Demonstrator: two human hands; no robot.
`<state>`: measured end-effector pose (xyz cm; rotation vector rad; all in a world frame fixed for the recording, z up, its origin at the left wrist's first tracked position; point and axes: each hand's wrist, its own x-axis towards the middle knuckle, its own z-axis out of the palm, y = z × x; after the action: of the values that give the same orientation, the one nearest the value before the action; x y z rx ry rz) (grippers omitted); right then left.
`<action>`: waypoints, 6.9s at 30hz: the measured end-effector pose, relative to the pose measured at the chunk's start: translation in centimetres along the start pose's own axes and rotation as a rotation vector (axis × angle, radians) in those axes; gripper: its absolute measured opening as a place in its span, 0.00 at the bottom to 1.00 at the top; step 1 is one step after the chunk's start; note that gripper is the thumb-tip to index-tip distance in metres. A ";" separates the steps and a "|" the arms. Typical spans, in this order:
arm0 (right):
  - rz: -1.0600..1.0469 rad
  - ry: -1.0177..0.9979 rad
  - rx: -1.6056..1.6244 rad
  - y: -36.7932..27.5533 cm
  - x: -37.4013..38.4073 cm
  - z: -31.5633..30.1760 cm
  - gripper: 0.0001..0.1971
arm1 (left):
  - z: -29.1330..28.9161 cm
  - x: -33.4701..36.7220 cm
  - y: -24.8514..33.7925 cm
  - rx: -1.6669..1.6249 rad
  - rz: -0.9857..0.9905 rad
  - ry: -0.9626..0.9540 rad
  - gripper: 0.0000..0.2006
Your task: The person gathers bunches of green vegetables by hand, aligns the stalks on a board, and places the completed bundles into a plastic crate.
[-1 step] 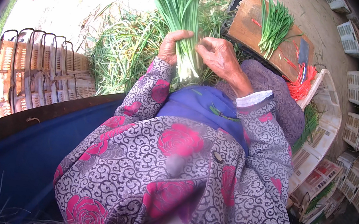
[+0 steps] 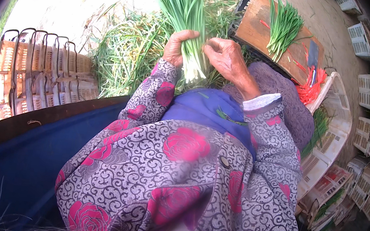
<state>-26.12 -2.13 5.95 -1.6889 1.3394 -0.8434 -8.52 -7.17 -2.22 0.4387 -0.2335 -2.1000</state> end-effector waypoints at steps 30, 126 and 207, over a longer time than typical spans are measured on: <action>-0.029 -0.031 -0.044 -2.8 -0.8 0.0 0.14 | -0.4 -0.8 3.0 -0.211 0.125 0.093 0.14; 0.036 0.388 -0.058 -1.2 1.2 -27.8 0.13 | 7.4 16.0 -10.6 0.800 0.015 -0.030 0.39; 0.454 -0.038 -0.346 11.2 -10.0 -30.5 0.25 | 16.8 27.2 -24.0 2.499 0.192 0.027 0.54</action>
<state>-59.75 0.76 9.63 -1.5429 1.8267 -0.3285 -47.11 -17.39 -0.74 1.5458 -2.6038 -0.4330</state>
